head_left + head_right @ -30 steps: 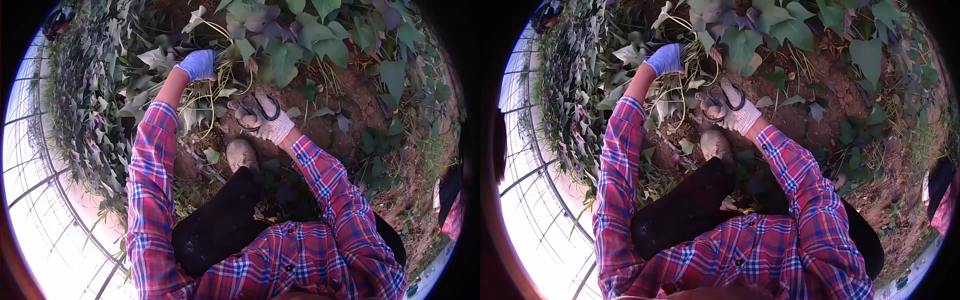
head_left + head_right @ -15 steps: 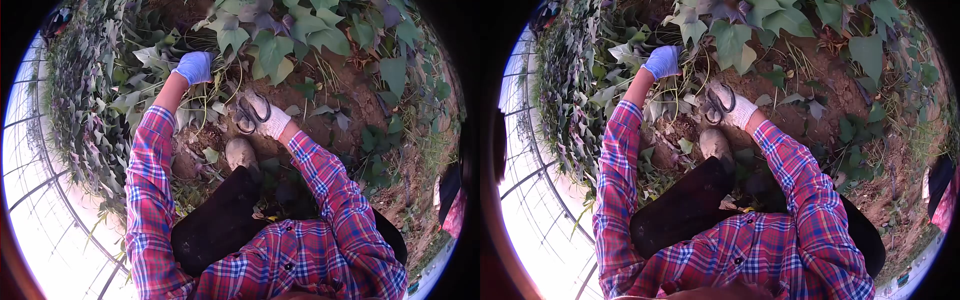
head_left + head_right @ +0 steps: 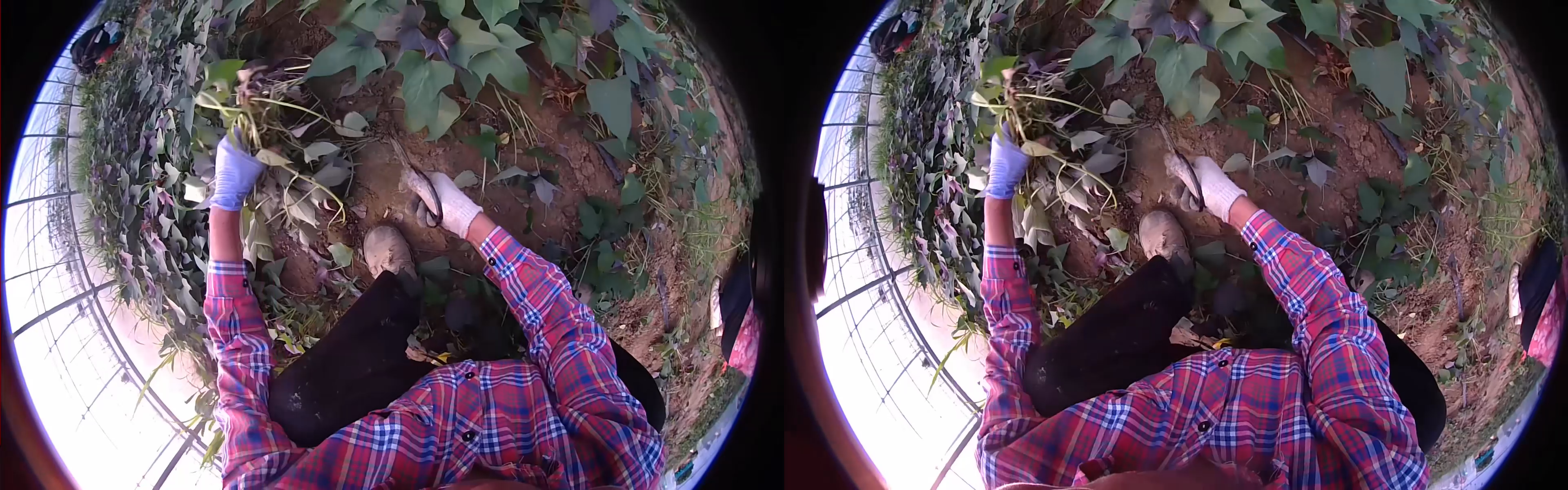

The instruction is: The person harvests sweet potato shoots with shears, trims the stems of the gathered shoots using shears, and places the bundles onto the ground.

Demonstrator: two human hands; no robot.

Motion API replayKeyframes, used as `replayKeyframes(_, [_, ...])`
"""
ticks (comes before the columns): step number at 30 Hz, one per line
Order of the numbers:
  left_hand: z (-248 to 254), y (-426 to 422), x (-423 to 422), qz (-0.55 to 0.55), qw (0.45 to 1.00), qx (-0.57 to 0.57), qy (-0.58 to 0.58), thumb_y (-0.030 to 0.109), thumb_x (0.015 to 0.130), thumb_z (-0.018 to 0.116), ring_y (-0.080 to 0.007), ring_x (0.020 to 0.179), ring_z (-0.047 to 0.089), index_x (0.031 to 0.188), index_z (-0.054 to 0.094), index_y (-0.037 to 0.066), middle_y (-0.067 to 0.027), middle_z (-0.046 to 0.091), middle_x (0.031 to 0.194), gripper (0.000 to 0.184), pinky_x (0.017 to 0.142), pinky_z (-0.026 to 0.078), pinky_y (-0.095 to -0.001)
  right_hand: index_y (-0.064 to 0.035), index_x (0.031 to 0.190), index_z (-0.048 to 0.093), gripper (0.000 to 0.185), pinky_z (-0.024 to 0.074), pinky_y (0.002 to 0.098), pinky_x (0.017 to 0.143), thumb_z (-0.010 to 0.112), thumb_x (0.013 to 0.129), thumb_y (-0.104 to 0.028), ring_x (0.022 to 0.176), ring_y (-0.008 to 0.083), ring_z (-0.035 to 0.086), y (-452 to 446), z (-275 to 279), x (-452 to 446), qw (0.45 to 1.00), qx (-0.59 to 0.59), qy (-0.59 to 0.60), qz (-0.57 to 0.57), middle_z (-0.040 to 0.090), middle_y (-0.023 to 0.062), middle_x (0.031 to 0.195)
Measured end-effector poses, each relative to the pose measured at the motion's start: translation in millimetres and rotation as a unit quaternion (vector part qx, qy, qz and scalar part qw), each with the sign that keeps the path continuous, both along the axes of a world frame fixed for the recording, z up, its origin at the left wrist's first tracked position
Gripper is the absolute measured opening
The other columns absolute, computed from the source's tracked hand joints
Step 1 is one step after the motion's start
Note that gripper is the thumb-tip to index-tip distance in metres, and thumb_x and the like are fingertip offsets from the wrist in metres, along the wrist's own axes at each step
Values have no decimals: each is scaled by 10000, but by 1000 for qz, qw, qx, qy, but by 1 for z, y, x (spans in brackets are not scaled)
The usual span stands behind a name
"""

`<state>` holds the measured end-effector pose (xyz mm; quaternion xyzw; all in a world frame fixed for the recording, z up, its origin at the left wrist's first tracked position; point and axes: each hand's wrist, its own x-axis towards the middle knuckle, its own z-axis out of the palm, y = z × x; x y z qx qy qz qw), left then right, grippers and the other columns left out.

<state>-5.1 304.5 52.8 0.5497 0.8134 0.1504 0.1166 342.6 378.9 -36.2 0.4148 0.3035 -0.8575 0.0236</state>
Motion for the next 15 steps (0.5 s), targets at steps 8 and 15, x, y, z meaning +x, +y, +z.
replayKeyframes(8, [51, -114, 6, 78, 932, 86, -343, 54, 790, 680, -164, 808, 511, 1019, 523, 56, -29, 521, 910, 277, 742, 471, -307, -13, 998, 572, 363, 471, 331, 609, 668, 824, -317, 634, 180, 582, -21, 58, 47, 940, 327, -87, -44, 602, 105, 718])
replayKeyframes(15, [132, -2, 167, -222, 908, 171, -312, 112, 754, 644, -156, 734, 553, 887, 597, 83, -19, 580, 778, 144, 659, 451, -302, -76, 1263, 445, 550, 480, 346, 831, 658, 757, -57, 946, 277, 622, -4, 232, 58, 741, 628, 137, -194, 603, 178, 1038])
